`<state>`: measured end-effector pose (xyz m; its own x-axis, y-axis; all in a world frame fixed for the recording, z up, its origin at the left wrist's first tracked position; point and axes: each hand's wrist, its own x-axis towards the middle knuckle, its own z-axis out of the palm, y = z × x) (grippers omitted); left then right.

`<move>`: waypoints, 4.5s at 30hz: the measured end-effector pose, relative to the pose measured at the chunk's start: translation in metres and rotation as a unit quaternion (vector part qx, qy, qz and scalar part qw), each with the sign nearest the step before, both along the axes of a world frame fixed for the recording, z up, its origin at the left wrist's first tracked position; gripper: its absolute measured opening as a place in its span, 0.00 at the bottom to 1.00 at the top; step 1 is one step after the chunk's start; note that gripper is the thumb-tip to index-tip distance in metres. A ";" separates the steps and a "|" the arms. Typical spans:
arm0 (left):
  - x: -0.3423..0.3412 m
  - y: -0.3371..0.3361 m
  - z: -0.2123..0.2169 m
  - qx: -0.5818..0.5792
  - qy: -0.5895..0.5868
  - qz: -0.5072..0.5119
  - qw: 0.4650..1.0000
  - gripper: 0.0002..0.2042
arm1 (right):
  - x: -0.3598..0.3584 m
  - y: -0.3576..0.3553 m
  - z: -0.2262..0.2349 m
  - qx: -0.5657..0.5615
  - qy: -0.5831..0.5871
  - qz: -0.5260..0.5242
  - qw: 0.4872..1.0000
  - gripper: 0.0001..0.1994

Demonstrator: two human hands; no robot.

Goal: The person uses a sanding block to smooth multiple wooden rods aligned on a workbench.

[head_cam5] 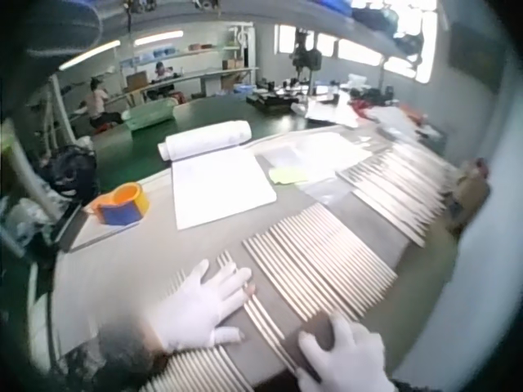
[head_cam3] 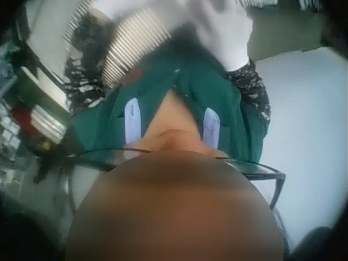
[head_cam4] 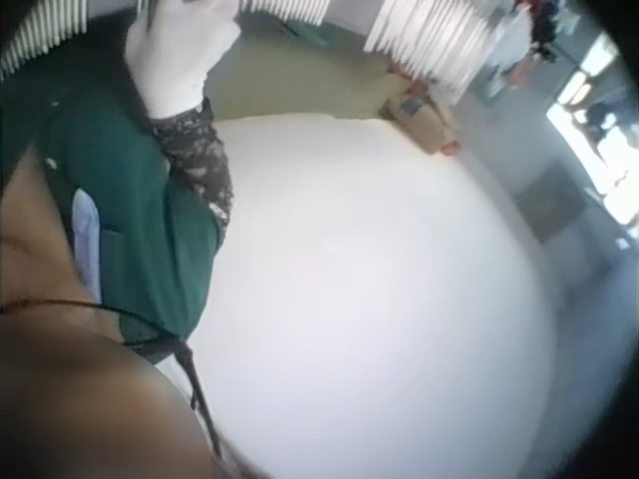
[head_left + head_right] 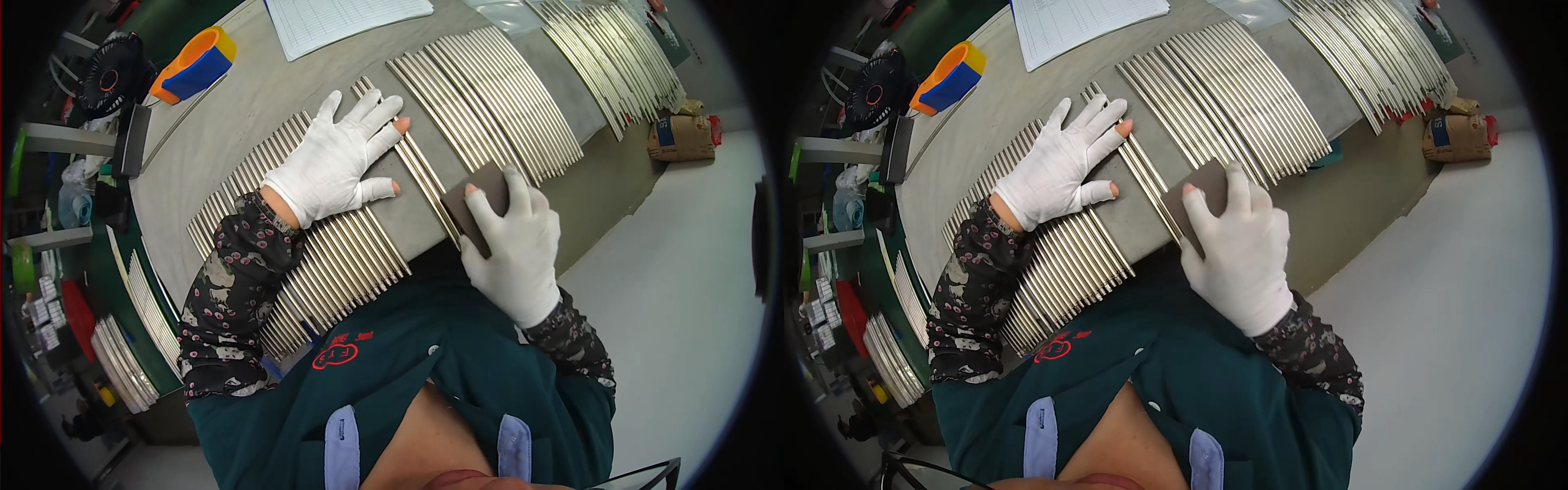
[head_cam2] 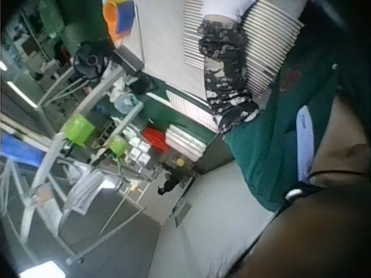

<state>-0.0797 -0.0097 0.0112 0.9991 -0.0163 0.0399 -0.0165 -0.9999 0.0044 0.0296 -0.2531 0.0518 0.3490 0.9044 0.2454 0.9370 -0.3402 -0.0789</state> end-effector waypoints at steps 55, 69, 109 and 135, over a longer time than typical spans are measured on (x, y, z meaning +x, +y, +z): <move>-0.017 -0.003 0.003 -0.034 0.009 -0.014 0.999 0.40 | -0.012 -0.013 -0.006 0.022 0.020 0.004 1.000 0.28; -0.015 -0.001 0.003 -0.033 0.009 -0.017 0.999 0.40 | -0.003 0.042 -0.007 0.026 -0.017 0.019 0.999 0.24; -0.013 -0.003 0.008 -0.051 -0.013 -0.005 0.999 0.37 | 0.010 -0.027 -0.005 -0.004 0.100 0.022 0.995 0.30; 0.000 -0.007 0.006 -0.034 0.023 0.003 0.999 0.41 | -0.006 -0.042 0.006 -0.054 0.034 0.021 0.998 0.30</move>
